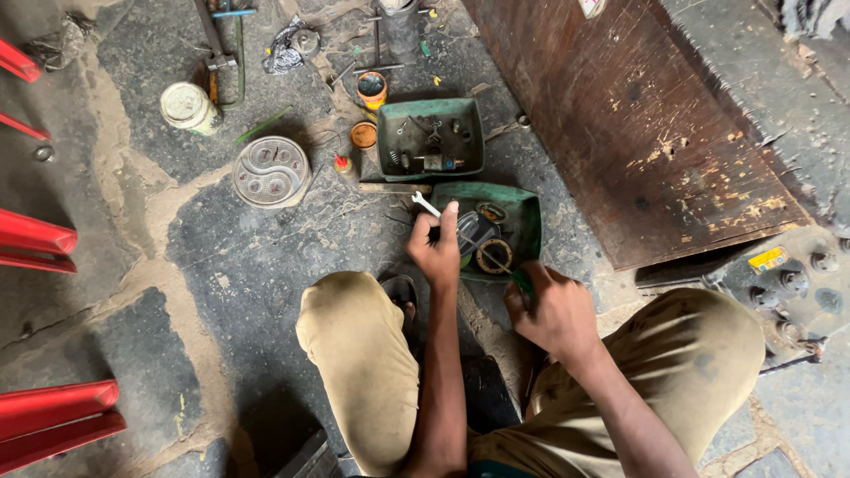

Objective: The person sits on the workshop floor and repairs a small fuel valve assembly, holding it in a green tray. They use a spanner and a screwdriver to loosen, adjust, and re-tighten parts of the valve, turning it over between steps.

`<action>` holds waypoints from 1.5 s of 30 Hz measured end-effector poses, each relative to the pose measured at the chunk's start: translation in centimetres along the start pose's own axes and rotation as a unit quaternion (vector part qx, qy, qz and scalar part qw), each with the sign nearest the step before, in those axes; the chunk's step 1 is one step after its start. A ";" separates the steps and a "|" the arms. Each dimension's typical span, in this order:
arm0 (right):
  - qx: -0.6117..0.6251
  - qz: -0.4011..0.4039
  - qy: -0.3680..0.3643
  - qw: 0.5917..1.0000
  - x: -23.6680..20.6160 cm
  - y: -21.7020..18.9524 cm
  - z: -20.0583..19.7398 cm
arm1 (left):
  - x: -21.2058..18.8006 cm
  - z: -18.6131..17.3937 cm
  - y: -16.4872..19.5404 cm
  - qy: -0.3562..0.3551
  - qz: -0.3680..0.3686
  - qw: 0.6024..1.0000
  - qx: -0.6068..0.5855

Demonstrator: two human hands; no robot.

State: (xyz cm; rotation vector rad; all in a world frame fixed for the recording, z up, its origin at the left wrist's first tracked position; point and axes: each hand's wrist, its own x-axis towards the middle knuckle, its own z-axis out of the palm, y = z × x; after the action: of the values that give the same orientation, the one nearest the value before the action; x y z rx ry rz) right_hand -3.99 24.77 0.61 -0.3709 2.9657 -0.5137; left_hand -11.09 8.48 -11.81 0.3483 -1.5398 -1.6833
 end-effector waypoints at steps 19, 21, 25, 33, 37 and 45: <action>0.004 0.017 -0.028 0.999 0.2 -0.1 0.0 | 0.1 0.1 0.1 0.006 -0.012 1.000 0.023; 0.007 -0.033 0.012 0.999 0.1 0.0 0.0 | 0.2 0.0 0.0 0.010 -0.026 0.999 0.029; 0.092 -0.113 0.151 0.978 -0.4 -0.2 0.1 | 0.2 -0.1 -0.1 0.015 -0.007 0.999 0.028; 0.055 0.032 0.028 0.998 0.2 0.2 0.5 | 0.1 0.1 0.0 0.003 -0.021 0.999 0.028; 0.072 -0.063 0.108 0.990 -0.2 0.3 0.1 | 0.2 0.0 -0.2 0.009 -0.021 0.999 0.025; 0.069 -0.077 0.129 0.986 -0.2 -0.7 -0.7 | 0.1 -0.1 -0.2 0.016 -0.034 0.999 0.033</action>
State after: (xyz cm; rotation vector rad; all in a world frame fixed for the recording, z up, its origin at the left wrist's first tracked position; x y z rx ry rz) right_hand -3.78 24.42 1.48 -0.5631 3.1375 -0.8404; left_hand -11.13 8.37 -11.99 0.4642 -1.5789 -1.6733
